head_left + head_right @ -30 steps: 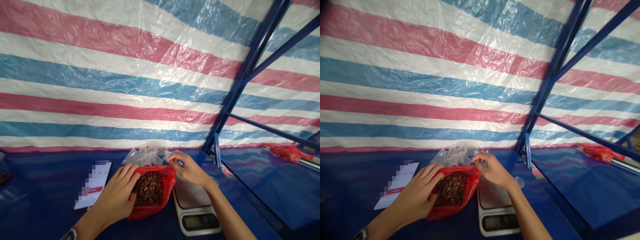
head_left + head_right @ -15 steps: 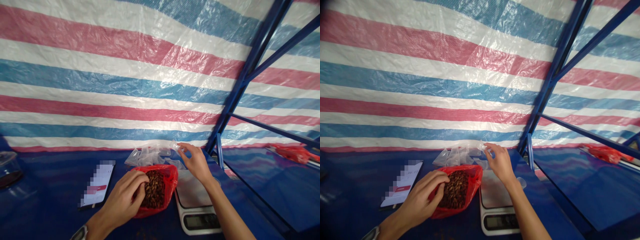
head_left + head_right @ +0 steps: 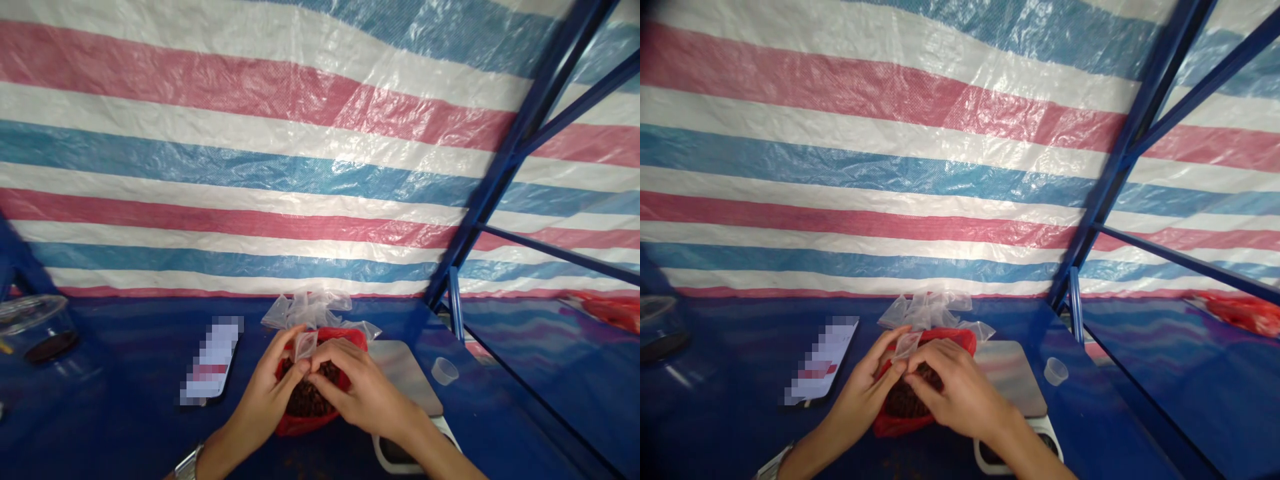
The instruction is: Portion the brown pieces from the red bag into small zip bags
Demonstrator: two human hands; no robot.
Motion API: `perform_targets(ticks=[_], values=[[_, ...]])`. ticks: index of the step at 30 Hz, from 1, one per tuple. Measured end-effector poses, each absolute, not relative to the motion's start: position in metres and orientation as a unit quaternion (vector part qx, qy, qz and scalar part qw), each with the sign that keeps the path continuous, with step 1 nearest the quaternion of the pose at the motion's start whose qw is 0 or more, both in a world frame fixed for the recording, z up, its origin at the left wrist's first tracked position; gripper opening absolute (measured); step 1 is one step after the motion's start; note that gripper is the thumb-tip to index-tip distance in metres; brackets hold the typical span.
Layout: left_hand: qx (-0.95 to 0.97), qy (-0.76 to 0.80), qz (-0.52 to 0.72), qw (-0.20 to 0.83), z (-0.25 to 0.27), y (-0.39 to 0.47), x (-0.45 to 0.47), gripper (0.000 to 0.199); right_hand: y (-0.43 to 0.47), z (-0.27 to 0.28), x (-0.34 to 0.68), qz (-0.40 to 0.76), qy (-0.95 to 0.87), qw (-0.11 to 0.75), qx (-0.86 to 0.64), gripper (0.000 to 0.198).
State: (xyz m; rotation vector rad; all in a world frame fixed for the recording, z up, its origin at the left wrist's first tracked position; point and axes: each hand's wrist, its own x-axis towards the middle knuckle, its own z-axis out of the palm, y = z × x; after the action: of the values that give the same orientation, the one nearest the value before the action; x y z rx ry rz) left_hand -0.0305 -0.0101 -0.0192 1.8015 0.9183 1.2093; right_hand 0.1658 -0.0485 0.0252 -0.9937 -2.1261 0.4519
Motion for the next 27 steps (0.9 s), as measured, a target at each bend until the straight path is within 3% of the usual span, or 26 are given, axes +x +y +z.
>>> perform_targets(ticks=[5,9,14,17,22,27], values=[[0.736,0.351,0.488,0.310,-0.018,-0.007,-0.035,0.027,-0.043,0.025,0.170,0.088,-0.823,0.330,-0.454,0.005],[0.735,0.367,0.459,0.339,-0.022,-0.005,-0.040,0.031,-0.034,0.025,0.184,-0.039,-0.824,0.255,-0.505,0.013],[0.727,0.381,0.432,0.373,-0.028,-0.002,-0.045,0.044,-0.018,0.027,0.235,-0.117,-0.734,0.273,-0.611,0.017],[0.730,0.389,0.415,0.380,-0.027,0.001,-0.046,0.049,-0.007,0.018,0.268,-0.085,-0.715,0.238,-0.652,0.024],[0.716,0.414,0.427,0.366,-0.019,0.010,-0.046,0.038,0.009,0.005,0.302,0.093,-0.746,0.235,-0.616,0.030],[0.722,0.416,0.453,0.318,-0.023,0.018,-0.048,0.038,-0.011,0.018,0.345,0.057,-0.656,0.277,-0.700,0.033]])
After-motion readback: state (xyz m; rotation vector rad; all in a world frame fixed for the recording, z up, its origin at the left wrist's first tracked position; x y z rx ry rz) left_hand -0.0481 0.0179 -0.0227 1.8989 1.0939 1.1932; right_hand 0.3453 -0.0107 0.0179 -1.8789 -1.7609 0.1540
